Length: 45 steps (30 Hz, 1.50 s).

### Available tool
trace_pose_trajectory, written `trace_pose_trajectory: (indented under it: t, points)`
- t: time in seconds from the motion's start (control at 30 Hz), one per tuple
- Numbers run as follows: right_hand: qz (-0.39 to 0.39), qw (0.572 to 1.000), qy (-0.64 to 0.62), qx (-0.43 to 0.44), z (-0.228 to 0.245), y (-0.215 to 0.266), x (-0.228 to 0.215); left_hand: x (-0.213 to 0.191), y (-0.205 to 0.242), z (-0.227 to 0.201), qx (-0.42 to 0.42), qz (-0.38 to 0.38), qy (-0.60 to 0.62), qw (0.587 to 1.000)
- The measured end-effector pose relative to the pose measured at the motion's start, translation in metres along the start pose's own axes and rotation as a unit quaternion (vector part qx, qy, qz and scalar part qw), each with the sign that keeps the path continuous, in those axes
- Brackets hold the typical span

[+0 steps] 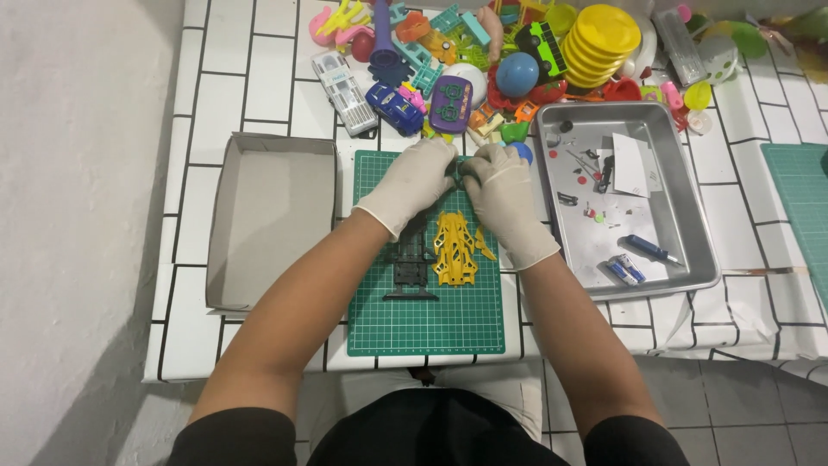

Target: The person organizes various small plastic toy parts, including a black chassis, yellow components, and red wheels, on a green cutting mat. They then proceed to assemble the parts by hand, fitting the wheels and other pieces onto the main chassis structure.

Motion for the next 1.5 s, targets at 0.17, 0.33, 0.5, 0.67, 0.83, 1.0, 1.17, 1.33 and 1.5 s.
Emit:
trace_pose_trajectory:
  t: [0.17, 0.33, 0.5, 0.67, 0.83, 1.0, 1.17, 1.33, 1.5]
  points:
    - [-0.024, 0.999, 0.008, -0.031, -0.001, -0.005, 0.009, 0.004, -0.003, 0.001, 0.004, 0.006, -0.014, 1.000]
    - [-0.030, 0.999, 0.000, -0.035, 0.002, -0.007, 0.012, 0.013, -0.008, 0.009, -0.003, -0.009, -0.008, 1.000]
    - [-0.023, 0.999, -0.016, -0.037, -0.005, -0.008, 0.022, 0.017, -0.010, 0.010, 0.012, -0.016, 0.000, 1.000]
    - [-0.022, 0.999, -0.027, -0.027, -0.007, -0.009, 0.026, 0.014, -0.008, 0.008, 0.021, -0.018, 0.011, 1.000]
    - [-0.021, 0.999, -0.034, -0.020, -0.005, -0.007, 0.020, 0.017, -0.009, 0.010, 0.026, -0.022, 0.025, 0.999]
    - [-0.022, 0.998, -0.044, -0.032, 0.001, -0.004, 0.013, 0.015, -0.007, 0.012, 0.003, -0.031, 0.042, 0.999]
    - [-0.022, 0.998, -0.046, -0.043, 0.000, -0.006, 0.015, 0.014, -0.007, 0.011, 0.002, -0.030, 0.027, 0.999]
    - [-0.032, 0.997, -0.046, -0.056, 0.000, -0.002, 0.004, 0.005, -0.003, 0.002, 0.001, -0.021, 0.015, 1.000]
    - [-0.040, 0.990, -0.131, -0.012, -0.040, -0.016, -0.013, -0.006, 0.002, 0.003, -0.032, -0.033, 0.060, 0.997]
Point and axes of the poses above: each hand's wrist, its own y-axis away from the middle knuckle, its own x-axis out of the palm, z = x × y, the point moved 7 cm from there along -y, towards the middle knuckle, and after that the axes turned 11 degrees about x, right-handed, at the moved point
